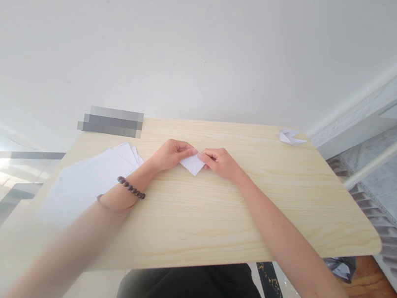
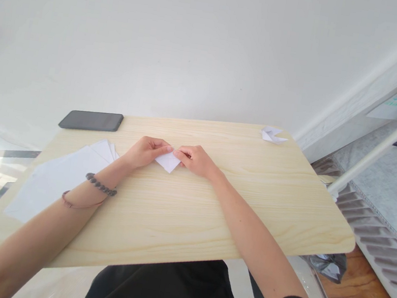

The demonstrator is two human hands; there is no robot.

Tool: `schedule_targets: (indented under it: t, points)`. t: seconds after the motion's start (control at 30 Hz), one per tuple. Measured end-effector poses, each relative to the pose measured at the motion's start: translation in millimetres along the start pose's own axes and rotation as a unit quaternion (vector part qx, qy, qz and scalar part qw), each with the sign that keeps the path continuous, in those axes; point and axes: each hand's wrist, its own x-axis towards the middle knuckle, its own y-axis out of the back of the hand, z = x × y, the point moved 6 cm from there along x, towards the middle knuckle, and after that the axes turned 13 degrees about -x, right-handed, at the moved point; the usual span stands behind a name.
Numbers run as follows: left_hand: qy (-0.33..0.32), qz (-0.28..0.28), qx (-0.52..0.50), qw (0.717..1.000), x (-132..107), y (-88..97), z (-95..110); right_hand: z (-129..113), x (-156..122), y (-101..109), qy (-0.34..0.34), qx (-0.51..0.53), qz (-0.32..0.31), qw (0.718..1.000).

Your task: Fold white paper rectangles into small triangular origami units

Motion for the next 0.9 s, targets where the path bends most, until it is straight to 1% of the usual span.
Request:
schedule_targets:
  t: [0.13, 0.27, 0.37, 0.47, 0.63, 0.8, 0.9]
  points:
    - [0.011, -0.015, -0.021, 1.000, -0.6, -3.9, 1.3, 1.5, 0.4, 0.9, -0.005, 0.010, 0.013, 1.000]
    - [0.003, -0.033, -0.022, 0.999, -0.3, -5.9, 2.9, 3.7, 0.5, 1.3, -0.013, 0.019, 0.019, 1.000]
    - [-0.005, -0.036, -0.021, 0.999, 0.1, -6.3, 3.7, 4.8, 0.4, 2.0, -0.019, 0.026, 0.026, 0.999]
    - [-0.004, -0.028, -0.014, 0.999, 0.0, -5.6, 3.5, 5.1, 0.1, 4.0, -0.023, 0.024, 0.043, 0.999]
    - [-0.003, -0.005, 0.033, 0.999, -0.4, -0.9, 4.1, 6.2, 0.0, 8.3, -0.037, 0.013, 0.079, 0.996]
    - [-0.010, -0.009, 0.036, 0.999, 0.1, 1.7, 4.8, 2.5, 0.6, 9.0, -0.008, -0.002, 0.071, 0.997]
    - [-0.006, -0.012, 0.031, 0.999, 0.6, 1.8, 2.6, 2.2, 0.6, 9.8, -0.007, -0.004, 0.073, 0.997]
